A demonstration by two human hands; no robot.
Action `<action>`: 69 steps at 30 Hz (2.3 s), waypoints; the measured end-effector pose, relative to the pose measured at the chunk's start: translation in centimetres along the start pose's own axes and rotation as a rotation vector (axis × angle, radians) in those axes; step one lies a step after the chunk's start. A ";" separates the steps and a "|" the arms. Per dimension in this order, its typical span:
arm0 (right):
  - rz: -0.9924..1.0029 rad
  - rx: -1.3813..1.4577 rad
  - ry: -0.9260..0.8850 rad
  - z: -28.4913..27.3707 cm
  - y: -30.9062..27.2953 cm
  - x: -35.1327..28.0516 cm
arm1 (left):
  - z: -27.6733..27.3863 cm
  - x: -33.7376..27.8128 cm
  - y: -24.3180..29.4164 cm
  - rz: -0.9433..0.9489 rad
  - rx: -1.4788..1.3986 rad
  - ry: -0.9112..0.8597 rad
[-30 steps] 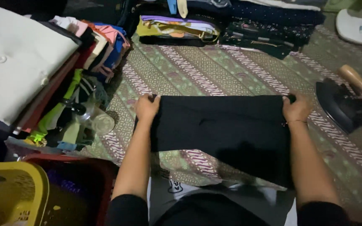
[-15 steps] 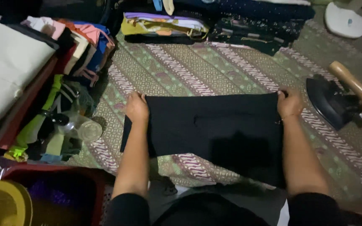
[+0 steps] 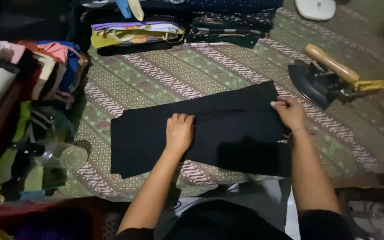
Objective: The person irons a black t-shirt on a patterned table using a vintage-style iron. They smooth the fabric, iron the sleeves and body, and then fold the shirt into a neat rectangle before placing it on a stack of other clothes.
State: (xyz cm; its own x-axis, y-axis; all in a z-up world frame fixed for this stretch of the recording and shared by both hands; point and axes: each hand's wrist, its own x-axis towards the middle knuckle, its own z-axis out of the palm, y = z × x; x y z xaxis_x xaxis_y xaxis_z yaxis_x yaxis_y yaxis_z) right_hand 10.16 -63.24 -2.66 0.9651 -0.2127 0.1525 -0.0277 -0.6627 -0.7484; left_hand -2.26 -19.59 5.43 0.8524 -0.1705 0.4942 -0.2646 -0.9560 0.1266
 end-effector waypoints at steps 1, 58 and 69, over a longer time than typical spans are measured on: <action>0.004 0.002 0.013 0.0 -0.5 -0.2 | 0.7 0.0 -0.4 0.012 -0.003 0.004; -0.115 -0.382 -0.235 2.1 -4.9 9.6 | 5.2 -0.2 -27.3 -0.689 -0.156 -0.225; -0.446 -0.485 0.049 3.8 -2.0 10.0 | 5.5 -2.1 -26.9 -0.695 -0.352 0.117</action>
State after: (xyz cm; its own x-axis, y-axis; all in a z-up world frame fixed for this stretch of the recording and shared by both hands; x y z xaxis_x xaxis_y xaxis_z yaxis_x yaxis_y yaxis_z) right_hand 20.84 -61.32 -2.09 0.8986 0.1318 0.4185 0.2465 -0.9407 -0.2330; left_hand 5.54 5.16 -3.77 0.8270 0.4833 0.2871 0.1673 -0.6992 0.6951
